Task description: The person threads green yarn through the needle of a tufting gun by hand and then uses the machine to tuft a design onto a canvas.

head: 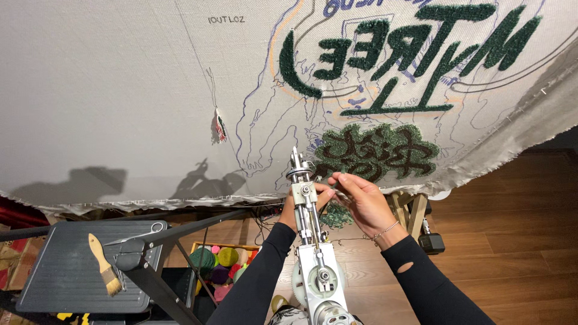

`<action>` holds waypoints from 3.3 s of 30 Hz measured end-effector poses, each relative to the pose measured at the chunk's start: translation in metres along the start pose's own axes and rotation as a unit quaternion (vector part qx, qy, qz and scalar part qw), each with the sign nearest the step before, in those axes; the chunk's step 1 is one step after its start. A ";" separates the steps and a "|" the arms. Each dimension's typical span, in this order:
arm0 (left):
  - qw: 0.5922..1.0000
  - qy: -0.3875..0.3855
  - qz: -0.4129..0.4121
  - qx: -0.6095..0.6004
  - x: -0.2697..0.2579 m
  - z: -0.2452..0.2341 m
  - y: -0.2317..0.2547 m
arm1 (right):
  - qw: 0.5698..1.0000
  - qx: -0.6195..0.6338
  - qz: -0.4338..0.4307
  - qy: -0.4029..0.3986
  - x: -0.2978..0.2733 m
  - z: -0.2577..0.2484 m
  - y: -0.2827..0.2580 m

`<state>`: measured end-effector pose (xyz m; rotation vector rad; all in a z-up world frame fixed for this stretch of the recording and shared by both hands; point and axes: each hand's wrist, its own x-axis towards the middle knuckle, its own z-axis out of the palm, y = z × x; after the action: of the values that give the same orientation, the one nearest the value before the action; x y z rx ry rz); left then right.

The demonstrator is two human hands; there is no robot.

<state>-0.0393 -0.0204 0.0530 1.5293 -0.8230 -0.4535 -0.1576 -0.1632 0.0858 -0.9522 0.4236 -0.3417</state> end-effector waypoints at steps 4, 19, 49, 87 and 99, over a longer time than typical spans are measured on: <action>0.999 -0.006 0.016 -0.031 0.001 0.002 -0.002 | 1.000 -0.011 -0.015 -0.004 0.000 -0.005 -0.003; 0.998 -0.028 0.017 -0.056 0.005 0.001 -0.010 | 0.998 0.043 -0.028 0.031 0.009 -0.001 -0.035; 0.895 -0.107 -0.112 -0.418 0.018 0.003 -0.069 | 0.937 -0.306 -0.133 -0.101 -0.022 0.056 -0.073; 0.953 -0.073 -0.017 -0.295 0.015 0.010 -0.089 | 0.767 -0.572 -0.287 -0.046 -0.055 0.107 -0.094; 0.990 -0.024 -0.057 -0.129 0.012 0.011 -0.101 | 0.759 -0.574 -0.305 -0.037 -0.048 0.111 -0.083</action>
<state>-0.0157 -0.0396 -0.0446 1.3327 -0.6861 -0.6573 -0.1525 -0.1076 0.2215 -2.3389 0.1979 -0.6531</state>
